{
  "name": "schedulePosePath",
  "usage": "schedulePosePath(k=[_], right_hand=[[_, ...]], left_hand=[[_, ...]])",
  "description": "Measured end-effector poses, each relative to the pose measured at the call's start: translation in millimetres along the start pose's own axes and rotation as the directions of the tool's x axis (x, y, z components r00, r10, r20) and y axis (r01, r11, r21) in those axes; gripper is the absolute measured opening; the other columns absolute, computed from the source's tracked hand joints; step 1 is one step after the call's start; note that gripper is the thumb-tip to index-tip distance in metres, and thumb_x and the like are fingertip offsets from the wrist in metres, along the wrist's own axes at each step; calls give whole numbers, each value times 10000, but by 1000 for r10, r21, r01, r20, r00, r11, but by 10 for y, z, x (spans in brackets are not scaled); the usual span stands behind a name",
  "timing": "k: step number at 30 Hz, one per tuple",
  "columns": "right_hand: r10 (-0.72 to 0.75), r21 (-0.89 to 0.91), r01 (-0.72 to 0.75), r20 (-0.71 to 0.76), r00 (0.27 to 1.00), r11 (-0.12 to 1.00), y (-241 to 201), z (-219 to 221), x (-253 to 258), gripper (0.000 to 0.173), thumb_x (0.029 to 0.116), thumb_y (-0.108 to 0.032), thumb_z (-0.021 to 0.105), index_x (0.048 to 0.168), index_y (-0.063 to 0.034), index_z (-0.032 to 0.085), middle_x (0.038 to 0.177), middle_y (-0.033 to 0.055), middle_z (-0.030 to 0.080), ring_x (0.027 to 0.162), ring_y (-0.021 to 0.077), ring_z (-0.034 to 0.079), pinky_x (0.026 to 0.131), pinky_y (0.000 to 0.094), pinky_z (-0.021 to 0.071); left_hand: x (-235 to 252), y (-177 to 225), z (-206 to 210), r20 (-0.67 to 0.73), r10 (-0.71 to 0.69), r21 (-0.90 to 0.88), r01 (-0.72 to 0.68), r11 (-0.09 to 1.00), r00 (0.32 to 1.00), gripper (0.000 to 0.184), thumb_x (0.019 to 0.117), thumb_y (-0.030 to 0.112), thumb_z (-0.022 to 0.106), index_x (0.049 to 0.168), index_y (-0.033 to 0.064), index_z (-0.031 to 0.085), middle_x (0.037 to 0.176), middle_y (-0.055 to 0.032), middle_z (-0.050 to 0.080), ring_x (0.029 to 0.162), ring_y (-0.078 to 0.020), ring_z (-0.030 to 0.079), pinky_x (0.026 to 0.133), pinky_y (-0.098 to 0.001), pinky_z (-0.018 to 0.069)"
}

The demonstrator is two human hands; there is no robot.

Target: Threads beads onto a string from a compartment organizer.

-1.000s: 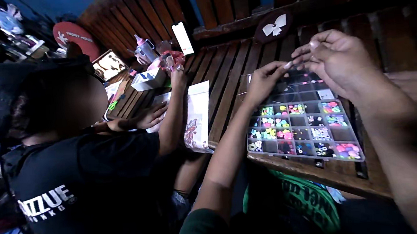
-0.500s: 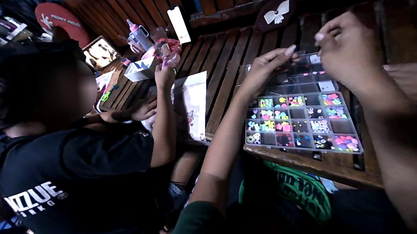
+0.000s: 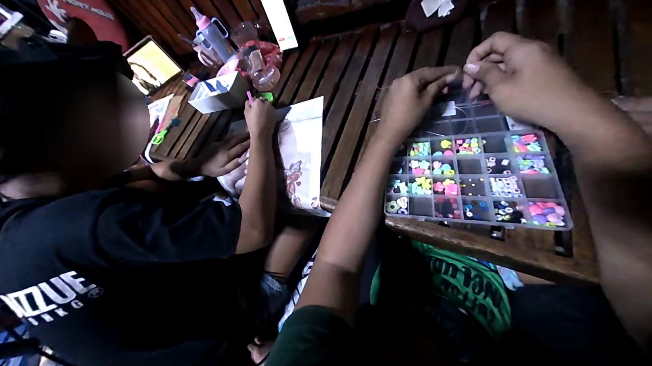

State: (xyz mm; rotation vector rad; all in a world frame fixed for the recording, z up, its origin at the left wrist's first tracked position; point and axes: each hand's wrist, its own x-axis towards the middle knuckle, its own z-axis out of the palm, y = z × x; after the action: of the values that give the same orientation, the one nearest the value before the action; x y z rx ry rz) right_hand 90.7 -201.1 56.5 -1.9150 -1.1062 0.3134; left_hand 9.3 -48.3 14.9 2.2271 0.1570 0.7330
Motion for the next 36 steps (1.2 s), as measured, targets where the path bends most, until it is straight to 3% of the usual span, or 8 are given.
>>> schedulePosePath(k=[6, 9, 16, 20, 23, 27, 32, 36], right_hand=[[35, 49, -27, -176, 984, 998, 43, -71, 16, 295, 1112, -150, 409, 1284, 69, 506, 1008, 153, 599, 797, 136, 591, 768, 321, 512], [60, 62, -47, -217, 974, 997, 49, -73, 41, 296, 1116, -164, 404, 1302, 46, 496, 1008, 129, 599, 798, 120, 594, 759, 305, 508], [59, 57, -47, -241, 969, 997, 91, -37, 68, 310, 1112, -150, 399, 1310, 67, 496, 1053, 184, 614, 864, 204, 627, 823, 378, 523], [61, 2, -61, -130, 990, 998, 90, -24, 65, 257, 1094, -129, 466, 1261, 48, 548, 1102, 212, 620, 938, 254, 633, 873, 436, 518], [-9, -35, 5, -114, 993, 999, 125, -48, 74, 225, 1054, -97, 545, 1215, 37, 626, 1289, 241, 589, 1111, 314, 622, 970, 470, 493], [-69, 81, 88, -209, 975, 993, 100, -67, 68, 233, 1043, -137, 582, 1178, 39, 655, 1266, 215, 598, 1080, 223, 609, 946, 370, 496], [-22, 240, 64, -174, 985, 969, 39, -41, 0, 180, 1021, -156, 628, 1123, -19, 682, 1043, 31, 683, 925, -16, 617, 867, 188, 510], [2, 244, 30, -128, 992, 969, 106, -74, 30, 222, 991, -170, 672, 1162, -29, 690, 1081, 56, 689, 939, 32, 630, 888, 262, 528]], left_hand=[[7, 49, 24, 53, -32, -226, 43, 973, 998, 180, 1028, 45, 566, 1069, -44, 717, 926, -69, 719, 806, -55, 655, 786, -238, 547], [3, 86, 1, 75, -51, -342, 74, 937, 996, 166, 1025, 27, 564, 1045, -59, 705, 887, -38, 710, 798, -33, 648, 780, -224, 546], [-27, 171, -27, 310, -57, -562, 232, 794, 949, 222, 1068, 51, 451, 1011, -2, 659, 886, 13, 680, 821, -61, 657, 799, -253, 566], [-29, 165, -24, 282, -53, -635, 227, 738, 958, 229, 1065, 40, 436, 999, 15, 654, 871, 19, 672, 806, -56, 648, 765, -239, 561], [-10, 141, -15, 202, -98, -666, 210, 715, 974, 225, 1063, 31, 434, 1013, 6, 652, 864, 14, 658, 798, -54, 635, 766, -237, 555], [8, 138, -37, 141, -157, -670, 211, 712, 977, 221, 1071, 38, 436, 1032, -12, 647, 863, 9, 651, 792, -51, 626, 773, -234, 549], [7, 145, -44, 159, -152, -673, 220, 706, 976, 219, 1073, 48, 438, 1038, -11, 646, 880, 6, 649, 794, -51, 625, 766, -232, 551], [-7, 171, -3, 133, -139, -648, 193, 737, 981, 188, 1053, 11, 480, 1033, -60, 653, 869, -24, 665, 793, -59, 633, 776, -246, 555]])
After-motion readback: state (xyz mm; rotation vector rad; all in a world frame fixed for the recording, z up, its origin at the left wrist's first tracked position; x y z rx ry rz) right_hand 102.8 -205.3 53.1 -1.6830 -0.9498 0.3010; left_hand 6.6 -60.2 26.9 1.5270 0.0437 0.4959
